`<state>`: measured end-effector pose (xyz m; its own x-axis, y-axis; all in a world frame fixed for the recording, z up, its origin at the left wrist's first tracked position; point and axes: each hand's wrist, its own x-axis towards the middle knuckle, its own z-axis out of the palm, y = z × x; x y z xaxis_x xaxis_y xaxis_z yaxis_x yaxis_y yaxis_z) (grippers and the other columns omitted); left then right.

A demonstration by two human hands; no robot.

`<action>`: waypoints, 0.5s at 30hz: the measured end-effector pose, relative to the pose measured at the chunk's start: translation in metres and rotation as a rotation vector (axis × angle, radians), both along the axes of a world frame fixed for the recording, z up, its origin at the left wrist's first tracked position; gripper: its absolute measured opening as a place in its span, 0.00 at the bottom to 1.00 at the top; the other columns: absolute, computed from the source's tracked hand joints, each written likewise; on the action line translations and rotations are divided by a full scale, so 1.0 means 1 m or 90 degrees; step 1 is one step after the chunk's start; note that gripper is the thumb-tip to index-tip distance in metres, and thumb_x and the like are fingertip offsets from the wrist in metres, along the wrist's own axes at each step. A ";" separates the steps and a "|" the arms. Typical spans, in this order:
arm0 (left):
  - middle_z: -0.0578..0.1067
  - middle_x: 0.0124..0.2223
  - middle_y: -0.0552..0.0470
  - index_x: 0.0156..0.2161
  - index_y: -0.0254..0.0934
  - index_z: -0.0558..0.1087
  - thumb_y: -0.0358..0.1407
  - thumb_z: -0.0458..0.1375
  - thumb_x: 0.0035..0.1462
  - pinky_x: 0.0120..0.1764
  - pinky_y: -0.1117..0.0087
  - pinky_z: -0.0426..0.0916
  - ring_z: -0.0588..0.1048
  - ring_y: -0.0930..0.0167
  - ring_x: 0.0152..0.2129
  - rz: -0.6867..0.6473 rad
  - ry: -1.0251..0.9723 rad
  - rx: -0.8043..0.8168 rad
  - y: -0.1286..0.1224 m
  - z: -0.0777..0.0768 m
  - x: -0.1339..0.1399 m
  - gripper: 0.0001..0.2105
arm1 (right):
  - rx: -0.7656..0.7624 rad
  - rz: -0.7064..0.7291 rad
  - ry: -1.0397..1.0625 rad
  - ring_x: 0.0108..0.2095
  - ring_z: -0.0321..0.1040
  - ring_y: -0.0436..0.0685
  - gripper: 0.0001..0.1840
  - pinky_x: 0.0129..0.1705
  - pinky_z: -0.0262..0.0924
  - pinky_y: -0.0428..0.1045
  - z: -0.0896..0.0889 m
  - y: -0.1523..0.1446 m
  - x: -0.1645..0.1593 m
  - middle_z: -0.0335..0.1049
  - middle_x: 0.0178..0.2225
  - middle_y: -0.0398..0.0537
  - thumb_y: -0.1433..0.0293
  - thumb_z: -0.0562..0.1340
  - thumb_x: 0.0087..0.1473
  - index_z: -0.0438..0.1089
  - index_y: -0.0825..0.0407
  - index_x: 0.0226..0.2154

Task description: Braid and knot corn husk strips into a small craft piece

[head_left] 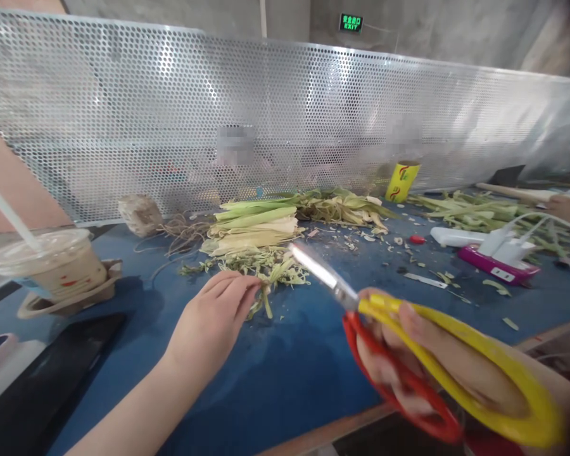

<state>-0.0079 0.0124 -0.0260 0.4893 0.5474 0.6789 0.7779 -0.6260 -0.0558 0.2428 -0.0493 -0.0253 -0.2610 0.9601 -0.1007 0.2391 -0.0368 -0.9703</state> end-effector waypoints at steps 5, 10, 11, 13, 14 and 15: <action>0.75 0.32 0.49 0.35 0.33 0.71 0.35 0.51 0.57 0.37 0.72 0.68 0.74 0.71 0.31 0.004 -0.030 -0.020 -0.001 -0.003 0.002 0.09 | -0.186 0.205 -0.018 0.13 0.55 0.43 0.29 0.15 0.54 0.40 0.020 -0.015 -0.014 0.60 0.21 0.38 0.41 0.43 0.49 0.52 0.50 0.29; 0.76 0.32 0.50 0.34 0.34 0.71 0.36 0.51 0.57 0.37 0.72 0.67 0.74 0.71 0.31 0.016 -0.043 -0.042 -0.004 -0.002 0.003 0.09 | -0.306 0.147 0.000 0.12 0.52 0.42 0.32 0.14 0.50 0.40 0.020 -0.011 -0.021 0.56 0.18 0.39 0.41 0.41 0.49 0.55 0.53 0.23; 0.76 0.32 0.51 0.35 0.34 0.71 0.35 0.51 0.57 0.38 0.73 0.67 0.74 0.71 0.31 0.013 -0.045 -0.039 -0.004 -0.002 0.003 0.08 | -0.324 0.120 0.012 0.12 0.51 0.42 0.33 0.14 0.50 0.39 0.018 -0.012 -0.022 0.55 0.18 0.39 0.41 0.41 0.49 0.57 0.53 0.22; 0.76 0.32 0.51 0.35 0.35 0.71 0.35 0.51 0.57 0.38 0.73 0.67 0.74 0.72 0.31 0.007 -0.048 -0.030 -0.004 -0.002 0.003 0.08 | -0.356 0.075 0.036 0.14 0.50 0.41 0.33 0.16 0.49 0.39 0.016 -0.015 -0.023 0.55 0.19 0.40 0.40 0.45 0.47 0.59 0.55 0.21; 0.75 0.32 0.51 0.35 0.34 0.71 0.35 0.51 0.57 0.38 0.73 0.67 0.74 0.72 0.31 0.004 -0.048 -0.025 -0.004 -0.002 0.003 0.07 | -0.368 0.062 0.045 0.14 0.50 0.41 0.33 0.17 0.49 0.38 0.016 -0.016 -0.023 0.55 0.19 0.41 0.40 0.47 0.46 0.59 0.55 0.21; 0.75 0.32 0.51 0.35 0.34 0.71 0.34 0.52 0.57 0.38 0.73 0.67 0.74 0.72 0.31 0.004 -0.047 -0.021 -0.003 -0.002 0.003 0.07 | -0.381 0.058 0.052 0.15 0.50 0.41 0.33 0.17 0.49 0.38 0.016 -0.018 -0.022 0.55 0.19 0.41 0.40 0.48 0.45 0.60 0.55 0.21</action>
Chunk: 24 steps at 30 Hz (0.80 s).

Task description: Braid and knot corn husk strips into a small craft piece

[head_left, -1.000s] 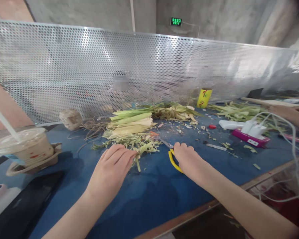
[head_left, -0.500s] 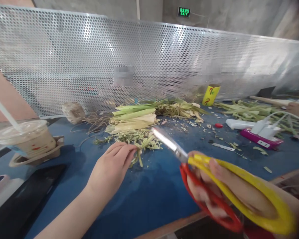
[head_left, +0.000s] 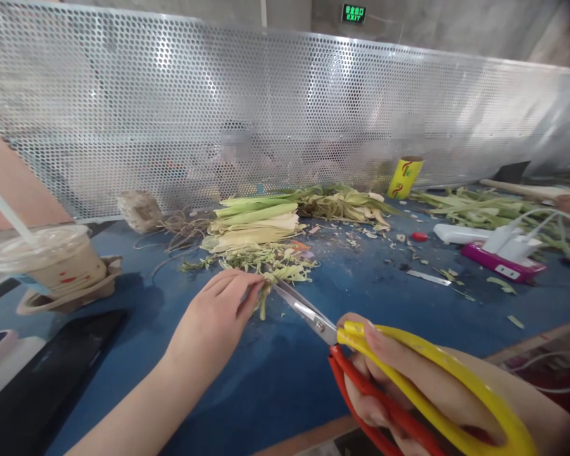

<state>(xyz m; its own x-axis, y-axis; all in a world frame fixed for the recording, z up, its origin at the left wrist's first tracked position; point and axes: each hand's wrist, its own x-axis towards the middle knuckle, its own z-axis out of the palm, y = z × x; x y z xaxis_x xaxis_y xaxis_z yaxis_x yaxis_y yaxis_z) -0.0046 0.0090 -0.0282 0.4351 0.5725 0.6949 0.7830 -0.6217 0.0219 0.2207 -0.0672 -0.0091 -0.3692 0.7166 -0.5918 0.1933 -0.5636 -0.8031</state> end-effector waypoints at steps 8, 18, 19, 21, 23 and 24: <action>0.76 0.31 0.51 0.34 0.34 0.71 0.33 0.51 0.57 0.36 0.74 0.68 0.74 0.72 0.29 0.010 0.003 0.001 -0.001 0.002 0.002 0.07 | -0.025 0.030 0.059 0.15 0.49 0.41 0.31 0.14 0.45 0.37 0.005 -0.002 0.005 0.56 0.21 0.41 0.42 0.48 0.47 0.59 0.54 0.25; 0.76 0.32 0.51 0.35 0.34 0.71 0.32 0.52 0.56 0.35 0.74 0.69 0.74 0.73 0.29 -0.020 -0.016 0.007 -0.003 0.001 0.004 0.06 | -0.069 -0.002 0.077 0.15 0.53 0.42 0.28 0.16 0.51 0.38 0.004 0.000 0.000 0.57 0.21 0.38 0.42 0.53 0.44 0.56 0.51 0.27; 0.76 0.32 0.50 0.34 0.33 0.71 0.31 0.53 0.55 0.35 0.74 0.69 0.74 0.73 0.29 -0.031 -0.010 0.027 -0.003 0.002 0.004 0.06 | -0.070 -0.005 0.080 0.14 0.53 0.41 0.28 0.16 0.51 0.38 0.003 0.000 0.000 0.57 0.21 0.38 0.42 0.53 0.44 0.55 0.51 0.27; 0.75 0.30 0.49 0.33 0.31 0.71 0.30 0.53 0.55 0.36 0.75 0.69 0.74 0.73 0.29 -0.052 0.009 0.076 -0.003 0.003 0.005 0.05 | -0.064 -0.014 0.088 0.13 0.51 0.41 0.28 0.15 0.50 0.38 0.002 0.000 -0.002 0.57 0.20 0.37 0.42 0.53 0.44 0.55 0.51 0.28; 0.76 0.29 0.49 0.33 0.30 0.71 0.29 0.54 0.55 0.36 0.75 0.69 0.75 0.72 0.28 -0.055 0.028 0.115 -0.004 0.003 0.006 0.05 | -0.057 -0.028 0.098 0.13 0.50 0.41 0.29 0.14 0.49 0.38 0.000 0.001 -0.005 0.56 0.20 0.36 0.41 0.52 0.43 0.54 0.51 0.29; 0.76 0.29 0.49 0.32 0.30 0.71 0.29 0.54 0.54 0.35 0.75 0.69 0.75 0.72 0.28 -0.052 0.034 0.127 -0.004 0.003 0.006 0.04 | -0.050 -0.032 0.100 0.12 0.50 0.41 0.29 0.13 0.49 0.38 -0.001 0.001 -0.007 0.56 0.20 0.36 0.41 0.52 0.43 0.54 0.51 0.29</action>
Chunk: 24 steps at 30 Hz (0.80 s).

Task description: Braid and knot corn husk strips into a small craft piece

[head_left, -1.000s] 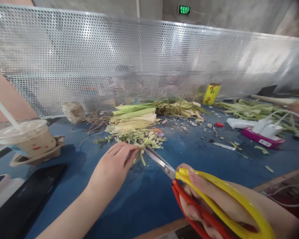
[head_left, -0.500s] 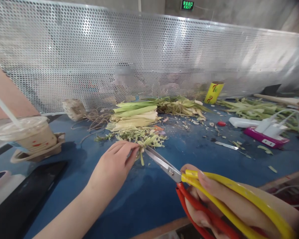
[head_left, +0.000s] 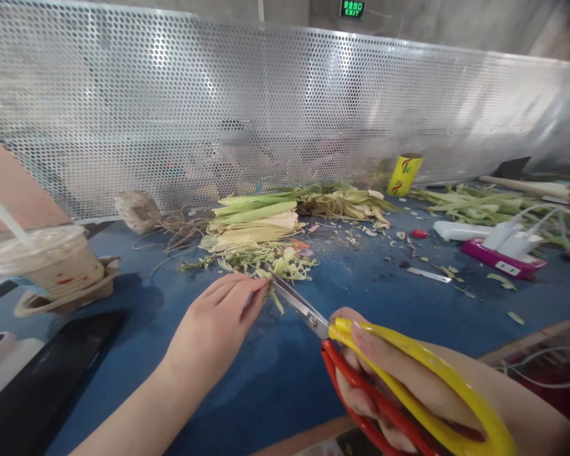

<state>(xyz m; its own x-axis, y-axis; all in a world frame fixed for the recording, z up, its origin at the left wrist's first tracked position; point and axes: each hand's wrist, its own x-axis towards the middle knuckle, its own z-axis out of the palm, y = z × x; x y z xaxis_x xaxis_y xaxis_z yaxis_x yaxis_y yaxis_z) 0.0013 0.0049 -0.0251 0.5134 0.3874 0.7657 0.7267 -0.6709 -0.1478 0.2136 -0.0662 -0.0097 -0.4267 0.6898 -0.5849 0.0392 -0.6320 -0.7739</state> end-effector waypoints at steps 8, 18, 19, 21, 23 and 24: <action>0.77 0.30 0.49 0.33 0.33 0.70 0.29 0.53 0.54 0.36 0.75 0.70 0.76 0.72 0.29 0.019 0.003 -0.019 -0.001 -0.003 -0.001 0.04 | 0.044 -0.002 -0.020 0.12 0.50 0.40 0.30 0.13 0.48 0.37 -0.007 0.004 -0.009 0.56 0.19 0.35 0.41 0.52 0.43 0.54 0.52 0.28; 0.77 0.32 0.52 0.33 0.38 0.68 0.30 0.51 0.55 0.36 0.72 0.71 0.76 0.72 0.30 0.043 -0.008 -0.063 -0.004 -0.001 0.000 0.04 | 0.066 0.029 -0.012 0.09 0.49 0.40 0.32 0.11 0.47 0.38 -0.009 0.010 -0.014 0.55 0.17 0.33 0.37 0.50 0.39 0.49 0.49 0.28; 0.77 0.31 0.52 0.33 0.38 0.68 0.30 0.51 0.56 0.35 0.72 0.71 0.76 0.72 0.30 0.044 -0.011 -0.065 -0.005 -0.001 0.000 0.04 | 0.069 0.023 -0.017 0.09 0.48 0.40 0.32 0.11 0.47 0.38 -0.010 0.010 -0.015 0.56 0.17 0.33 0.37 0.50 0.39 0.49 0.49 0.29; 0.76 0.31 0.52 0.33 0.38 0.68 0.29 0.51 0.55 0.35 0.73 0.71 0.75 0.72 0.30 0.044 -0.018 -0.065 -0.005 -0.001 0.001 0.04 | 0.079 0.002 -0.034 0.09 0.46 0.40 0.33 0.11 0.46 0.38 -0.013 0.010 -0.017 0.56 0.17 0.32 0.37 0.49 0.39 0.49 0.48 0.30; 0.76 0.32 0.52 0.34 0.38 0.67 0.29 0.51 0.55 0.35 0.73 0.71 0.75 0.73 0.30 0.038 -0.021 -0.066 -0.004 -0.001 0.001 0.04 | 0.092 -0.011 -0.057 0.09 0.44 0.39 0.32 0.10 0.45 0.38 -0.015 0.010 -0.019 0.55 0.16 0.31 0.37 0.48 0.40 0.49 0.49 0.30; 0.76 0.31 0.52 0.34 0.38 0.67 0.29 0.51 0.56 0.35 0.74 0.71 0.75 0.73 0.30 0.034 -0.020 -0.068 -0.004 -0.001 0.001 0.04 | 0.102 -0.007 -0.066 0.09 0.43 0.39 0.32 0.10 0.44 0.38 -0.015 0.010 -0.020 0.54 0.15 0.31 0.37 0.48 0.40 0.49 0.49 0.30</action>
